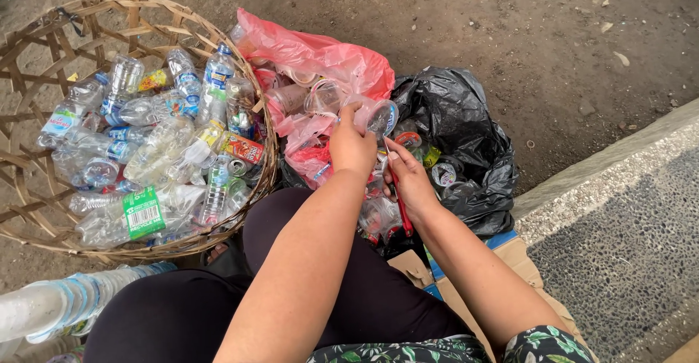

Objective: Sorting plastic bottles and cups into different bags while removing labels and rings with a cutter

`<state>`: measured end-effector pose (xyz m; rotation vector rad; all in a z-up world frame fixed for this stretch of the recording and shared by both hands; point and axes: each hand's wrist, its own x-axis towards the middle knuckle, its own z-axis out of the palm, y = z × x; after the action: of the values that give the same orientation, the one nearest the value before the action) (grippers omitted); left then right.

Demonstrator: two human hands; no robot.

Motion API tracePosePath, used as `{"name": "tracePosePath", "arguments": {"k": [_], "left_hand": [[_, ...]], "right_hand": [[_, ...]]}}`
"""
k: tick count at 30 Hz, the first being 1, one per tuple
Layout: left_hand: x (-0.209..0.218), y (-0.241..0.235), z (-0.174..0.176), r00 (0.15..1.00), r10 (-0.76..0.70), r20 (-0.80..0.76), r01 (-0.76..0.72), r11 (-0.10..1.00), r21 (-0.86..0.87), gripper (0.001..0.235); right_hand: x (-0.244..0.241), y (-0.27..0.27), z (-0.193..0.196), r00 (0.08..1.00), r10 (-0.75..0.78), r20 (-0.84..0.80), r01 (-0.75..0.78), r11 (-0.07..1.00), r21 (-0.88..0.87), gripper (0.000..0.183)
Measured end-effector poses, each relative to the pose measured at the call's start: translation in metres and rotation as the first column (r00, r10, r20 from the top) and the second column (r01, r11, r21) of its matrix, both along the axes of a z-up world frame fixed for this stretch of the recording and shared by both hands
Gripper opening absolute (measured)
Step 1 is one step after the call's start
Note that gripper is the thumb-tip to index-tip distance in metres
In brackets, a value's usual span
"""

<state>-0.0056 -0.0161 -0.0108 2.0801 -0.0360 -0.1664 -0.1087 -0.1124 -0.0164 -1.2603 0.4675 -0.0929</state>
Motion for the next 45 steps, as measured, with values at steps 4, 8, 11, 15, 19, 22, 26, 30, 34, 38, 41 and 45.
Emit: {"name": "tracePosePath", "arguments": {"k": [4, 8, 11, 15, 19, 22, 26, 30, 34, 38, 41, 45], "left_hand": [[0.012, 0.004, -0.008, 0.996, 0.046, 0.077, -0.054, 0.993, 0.106, 0.049], [0.016, 0.011, 0.006, 0.999, -0.009, 0.046, -0.002, 0.971, 0.238, 0.038], [0.011, 0.003, 0.003, 0.992, -0.116, 0.052, 0.091, 0.935, 0.343, 0.039], [0.014, -0.003, -0.027, 0.980, -0.193, 0.048, 0.150, 0.877, 0.457, 0.033], [0.012, 0.006, -0.012, 0.972, -0.234, -0.030, 0.225, 0.879, 0.421, 0.032], [0.009, 0.003, -0.004, 0.937, -0.322, -0.133, 0.349, 0.855, 0.384, 0.034], [0.017, 0.003, -0.034, 0.910, -0.379, -0.166, 0.407, 0.744, 0.530, 0.034], [0.022, 0.015, -0.017, 0.913, -0.363, -0.184, 0.404, 0.756, 0.515, 0.034], [0.010, 0.015, 0.016, 0.891, -0.414, -0.188, 0.455, 0.798, 0.395, 0.043], [0.009, 0.015, 0.020, 0.872, -0.454, -0.184, 0.489, 0.827, 0.276, 0.044], [0.008, 0.014, 0.020, 0.861, -0.471, -0.193, 0.502, 0.848, 0.168, 0.042], [0.024, 0.005, -0.027, 0.874, -0.445, -0.197, 0.471, 0.874, 0.116, 0.038]], "right_hand": [[-0.010, -0.010, 0.002, 0.999, 0.039, -0.020, -0.040, 0.997, -0.063, 0.040], [-0.024, -0.041, -0.008, 0.998, 0.004, -0.064, -0.012, 0.991, -0.130, 0.040], [-0.028, -0.049, -0.027, 0.998, -0.023, -0.064, 0.008, 0.974, -0.227, 0.039], [-0.039, -0.059, -0.030, 0.994, -0.059, -0.091, 0.030, 0.954, -0.297, 0.040], [-0.041, -0.064, -0.032, 0.996, -0.034, -0.079, 0.008, 0.952, -0.306, 0.043], [-0.039, -0.070, -0.037, 0.989, -0.106, -0.103, 0.067, 0.944, -0.322, 0.041], [-0.036, -0.078, -0.054, 0.948, -0.252, -0.193, 0.182, 0.930, -0.319, 0.039], [-0.040, -0.123, -0.101, 0.929, -0.272, -0.252, 0.174, 0.920, -0.351, 0.038], [-0.054, -0.140, -0.118, 0.915, -0.101, -0.390, 0.005, 0.971, -0.239, 0.044], [-0.053, -0.116, -0.087, 0.980, -0.008, -0.197, -0.005, 0.998, -0.064, 0.047], [-0.046, -0.092, -0.050, 0.994, 0.109, 0.028, -0.108, 0.994, -0.014, 0.070], [-0.038, -0.080, -0.042, 0.983, 0.149, 0.104, -0.151, 0.988, 0.016, 0.068]]}}
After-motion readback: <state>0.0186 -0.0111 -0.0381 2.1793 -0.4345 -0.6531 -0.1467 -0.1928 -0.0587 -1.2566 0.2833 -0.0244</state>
